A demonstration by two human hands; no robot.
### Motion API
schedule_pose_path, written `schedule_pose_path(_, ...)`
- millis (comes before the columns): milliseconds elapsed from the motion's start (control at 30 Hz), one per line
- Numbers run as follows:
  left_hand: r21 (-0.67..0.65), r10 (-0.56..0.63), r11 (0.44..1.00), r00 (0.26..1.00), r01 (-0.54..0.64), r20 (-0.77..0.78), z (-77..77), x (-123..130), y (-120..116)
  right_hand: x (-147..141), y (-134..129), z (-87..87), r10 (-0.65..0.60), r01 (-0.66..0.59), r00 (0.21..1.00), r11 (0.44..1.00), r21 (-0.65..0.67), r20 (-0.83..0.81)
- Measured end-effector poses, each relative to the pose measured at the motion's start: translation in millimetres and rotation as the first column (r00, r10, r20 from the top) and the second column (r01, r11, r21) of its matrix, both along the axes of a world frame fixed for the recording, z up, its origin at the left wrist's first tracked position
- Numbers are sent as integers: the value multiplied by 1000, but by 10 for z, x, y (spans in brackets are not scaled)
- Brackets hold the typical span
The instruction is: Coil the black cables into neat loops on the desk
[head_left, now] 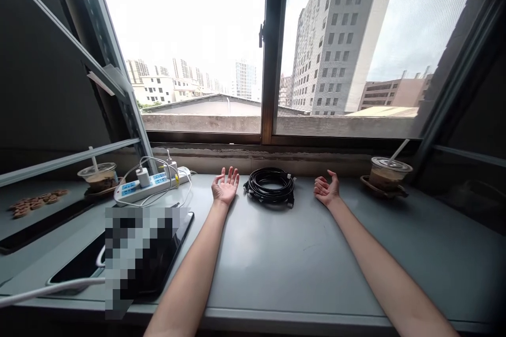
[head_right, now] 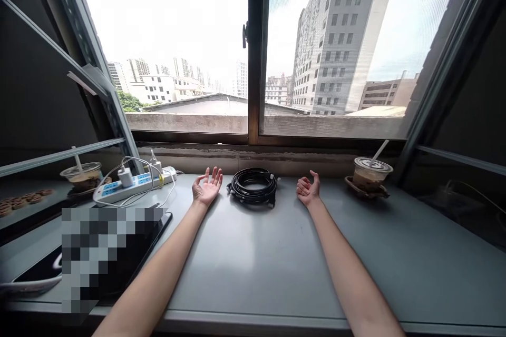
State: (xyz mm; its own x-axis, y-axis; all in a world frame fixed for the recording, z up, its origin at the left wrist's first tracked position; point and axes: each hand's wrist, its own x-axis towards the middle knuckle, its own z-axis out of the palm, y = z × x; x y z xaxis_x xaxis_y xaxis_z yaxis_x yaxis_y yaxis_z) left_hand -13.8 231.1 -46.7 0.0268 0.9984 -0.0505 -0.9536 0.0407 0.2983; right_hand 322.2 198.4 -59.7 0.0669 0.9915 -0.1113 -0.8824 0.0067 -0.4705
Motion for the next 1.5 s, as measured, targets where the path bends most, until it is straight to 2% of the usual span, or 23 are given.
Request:
schedule_pose_path(167,3,5,1000,1000,-5,-19,-25,-8,57,9,12,-2,-3,3,1000,1000,5,-10)
schedule_pose_path(367,-38,4,999,993,-9,-121,-81,6,164,15,18,-3,3,-3,1000,1000,13,-9)
schedule_pose_path(567,-17,-46,999,985,43,-168,-61,26,123,18,29,-1,18,-18,1000,1000,17,-11)
schedule_pose_path(833,-3,-77,997,985,78,-155,-12,70,64,16,51,-22,5,-7,1000,998,60,27)
schedule_pose_path(1100,-4,-55,998,985,55,-163,-10,78,25,55,64,-36,-94,89,995,989,118,34)
schedule_pose_path(1267,-25,-37,999,980,33,-197,10,92,10,14,86,-39,-120,108,990,983,145,77)
schedule_pose_path(1400,-50,27,998,958,-43,-287,5,68,54,49,106,-42,-206,188,971,970,153,117)
schedule_pose_path(1500,-41,121,988,904,-151,-409,-4,56,104,203,63,-21,-314,287,938,941,180,145)
